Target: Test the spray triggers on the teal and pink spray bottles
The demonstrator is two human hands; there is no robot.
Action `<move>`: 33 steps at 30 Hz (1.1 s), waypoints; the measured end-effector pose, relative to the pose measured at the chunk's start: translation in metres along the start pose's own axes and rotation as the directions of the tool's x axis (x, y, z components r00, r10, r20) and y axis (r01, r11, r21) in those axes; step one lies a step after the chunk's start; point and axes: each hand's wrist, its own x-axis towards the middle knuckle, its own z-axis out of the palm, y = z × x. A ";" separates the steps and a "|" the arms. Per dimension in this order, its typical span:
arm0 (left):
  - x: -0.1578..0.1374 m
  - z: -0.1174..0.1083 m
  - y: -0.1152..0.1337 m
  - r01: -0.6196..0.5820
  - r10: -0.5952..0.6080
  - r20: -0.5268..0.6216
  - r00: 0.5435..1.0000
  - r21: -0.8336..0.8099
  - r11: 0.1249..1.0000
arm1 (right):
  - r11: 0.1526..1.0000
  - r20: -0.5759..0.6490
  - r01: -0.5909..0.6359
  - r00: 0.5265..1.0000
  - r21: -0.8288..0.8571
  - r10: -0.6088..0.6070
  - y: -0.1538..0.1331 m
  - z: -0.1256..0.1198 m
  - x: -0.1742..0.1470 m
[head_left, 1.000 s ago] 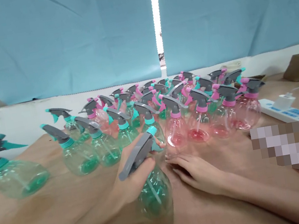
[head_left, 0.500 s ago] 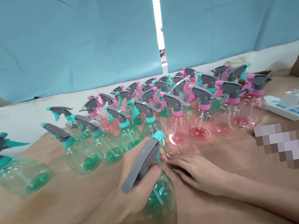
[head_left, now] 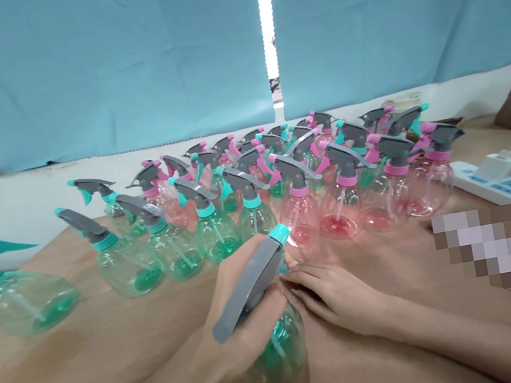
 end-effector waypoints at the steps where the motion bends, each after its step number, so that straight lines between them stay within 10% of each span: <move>1: 0.001 0.000 0.002 -0.003 0.003 0.009 1.000 -0.022 1.000 | 1.000 0.002 -0.002 1.000 0.003 0.002 0.000 0.000 0.000; 33: 0.003 0.004 0.000 0.024 0.000 0.114 0.993 -0.214 0.976 | 0.998 0.016 -0.007 1.000 0.065 0.006 0.005 0.001 -0.001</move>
